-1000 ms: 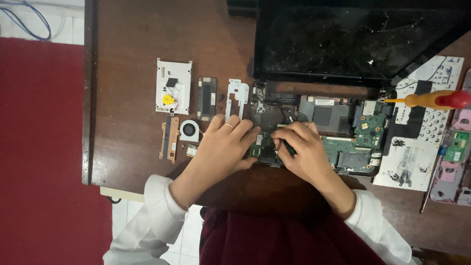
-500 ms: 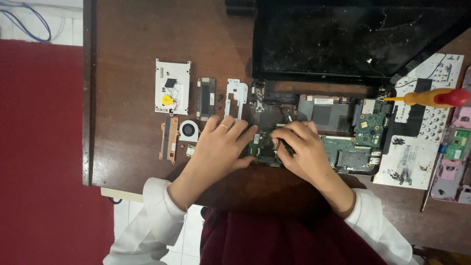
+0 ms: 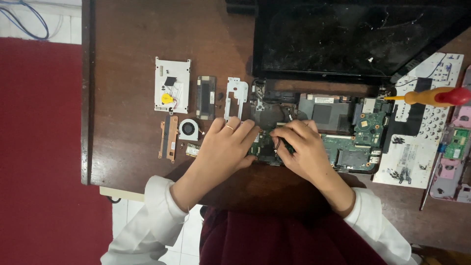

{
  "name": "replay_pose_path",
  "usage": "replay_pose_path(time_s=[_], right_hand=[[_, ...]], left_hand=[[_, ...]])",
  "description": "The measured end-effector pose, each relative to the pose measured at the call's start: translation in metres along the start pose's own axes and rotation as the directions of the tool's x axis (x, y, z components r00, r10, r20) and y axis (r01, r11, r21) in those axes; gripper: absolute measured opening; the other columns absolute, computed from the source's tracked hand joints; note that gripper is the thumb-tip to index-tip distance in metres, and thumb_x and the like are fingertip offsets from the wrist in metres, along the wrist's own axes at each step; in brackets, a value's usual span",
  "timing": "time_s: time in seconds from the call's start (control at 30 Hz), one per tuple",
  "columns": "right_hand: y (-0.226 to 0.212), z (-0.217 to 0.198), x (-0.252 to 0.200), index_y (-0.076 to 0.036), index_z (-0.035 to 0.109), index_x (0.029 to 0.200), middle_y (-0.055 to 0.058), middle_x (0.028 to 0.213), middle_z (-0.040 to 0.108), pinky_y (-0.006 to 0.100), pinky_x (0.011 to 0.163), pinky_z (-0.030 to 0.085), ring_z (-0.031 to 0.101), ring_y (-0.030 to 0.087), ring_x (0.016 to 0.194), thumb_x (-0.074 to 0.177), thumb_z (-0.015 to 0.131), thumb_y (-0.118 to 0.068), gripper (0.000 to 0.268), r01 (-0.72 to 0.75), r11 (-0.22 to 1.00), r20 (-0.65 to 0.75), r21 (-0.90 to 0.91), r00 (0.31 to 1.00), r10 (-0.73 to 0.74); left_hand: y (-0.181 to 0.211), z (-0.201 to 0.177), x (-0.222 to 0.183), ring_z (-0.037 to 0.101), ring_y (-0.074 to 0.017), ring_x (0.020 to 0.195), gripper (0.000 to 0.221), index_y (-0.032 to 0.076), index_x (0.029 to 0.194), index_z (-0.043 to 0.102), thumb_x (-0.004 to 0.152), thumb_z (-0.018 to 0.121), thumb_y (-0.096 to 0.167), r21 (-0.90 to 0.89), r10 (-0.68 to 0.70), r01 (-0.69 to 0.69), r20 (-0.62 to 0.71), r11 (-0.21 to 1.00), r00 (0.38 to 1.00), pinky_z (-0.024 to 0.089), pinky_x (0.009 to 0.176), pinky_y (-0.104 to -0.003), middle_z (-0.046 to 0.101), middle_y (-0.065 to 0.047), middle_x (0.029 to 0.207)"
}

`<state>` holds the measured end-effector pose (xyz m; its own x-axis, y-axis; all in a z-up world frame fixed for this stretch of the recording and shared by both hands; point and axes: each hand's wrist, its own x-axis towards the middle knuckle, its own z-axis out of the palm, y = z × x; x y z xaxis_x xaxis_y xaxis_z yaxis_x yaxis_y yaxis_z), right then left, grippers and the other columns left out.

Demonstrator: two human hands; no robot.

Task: Disassembling a laptop by disconnecting internal ribbon cables and removing small circuit boards using a screwdriver.

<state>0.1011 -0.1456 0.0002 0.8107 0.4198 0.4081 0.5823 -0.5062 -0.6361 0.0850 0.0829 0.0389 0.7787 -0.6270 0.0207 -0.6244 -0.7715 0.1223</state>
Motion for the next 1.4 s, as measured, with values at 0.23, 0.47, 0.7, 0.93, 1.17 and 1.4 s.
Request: replay_pose_path(time_s=[0.23,0.47,0.7,0.93,1.17,1.4], right_hand=[[-0.001,-0.001,0.001,-0.012,0.073,0.099,0.002,0.079,0.06,0.032,0.079,0.045,0.062,0.02,0.067,0.094,0.069,-0.006,0.009,-0.021,1.0,0.028,0.006,0.999,0.021],[0.0,-0.001,0.0,-0.012,0.073,0.1,0.002,0.08,0.059,0.032,0.078,0.045,0.06,0.019,0.066,0.094,0.07,-0.008,0.008,-0.011,1.0,0.031,-0.014,0.999,0.011],[-0.003,-0.003,0.002,-0.011,0.073,0.099,0.002,0.08,0.058,0.032,0.078,0.045,0.061,0.021,0.066,0.096,0.069,-0.01,0.005,-0.002,1.0,0.029,-0.007,1.0,0.002],[0.002,0.0,-0.003,-0.013,0.074,0.101,0.0,0.08,0.059,0.032,0.079,0.045,0.063,0.02,0.069,0.094,0.071,-0.01,0.009,-0.02,1.0,0.031,-0.013,0.999,0.021],[0.0,-0.001,0.001,-0.014,0.074,0.098,0.0,0.08,0.061,0.031,0.079,0.046,0.063,0.019,0.067,0.094,0.069,-0.01,0.008,-0.012,1.0,0.03,-0.018,0.999,0.013],[0.0,0.0,0.0,-0.012,0.073,0.099,0.002,0.083,0.06,0.032,0.079,0.044,0.062,0.02,0.069,0.092,0.071,-0.007,0.009,-0.003,1.0,-0.003,-0.001,1.0,0.003]], left_hand=[[-0.005,-0.005,-0.004,0.051,-0.0281,0.106,0.062,0.011,0.125,0.071,0.074,0.088,0.042,-0.12,-0.028,0.026,-0.015,0.992,1.0,0.039,0.088,-0.041,0.062,-0.008,0.119],[0.004,0.005,-0.006,0.052,-0.0298,0.104,0.069,0.015,0.123,0.072,0.064,0.091,0.043,-0.02,-0.062,0.06,-0.108,0.998,0.992,0.041,0.085,-0.043,0.062,-0.006,0.118],[0.0,-0.001,-0.005,0.052,-0.0281,0.105,0.068,0.015,0.127,0.071,0.068,0.09,0.043,-0.036,-0.064,0.063,-0.044,0.997,0.997,0.04,0.084,-0.042,0.061,-0.004,0.119],[-0.002,-0.001,-0.008,0.051,-0.0264,0.104,0.063,0.016,0.126,0.071,0.073,0.087,0.045,-0.084,-0.079,0.077,-0.026,0.994,0.997,0.038,0.083,-0.04,0.06,-0.004,0.119],[-0.003,0.0,-0.008,0.051,-0.0263,0.104,0.06,0.015,0.124,0.073,0.074,0.087,0.044,-0.123,-0.098,0.091,-0.055,0.988,0.994,0.039,0.084,-0.04,0.06,-0.005,0.116],[0.016,-0.003,0.0,0.052,-0.0273,0.096,0.062,0.01,0.116,0.076,0.062,0.094,0.035,0.067,-0.075,0.08,-0.076,0.995,0.994,0.04,0.081,-0.042,0.062,-0.006,0.105]])
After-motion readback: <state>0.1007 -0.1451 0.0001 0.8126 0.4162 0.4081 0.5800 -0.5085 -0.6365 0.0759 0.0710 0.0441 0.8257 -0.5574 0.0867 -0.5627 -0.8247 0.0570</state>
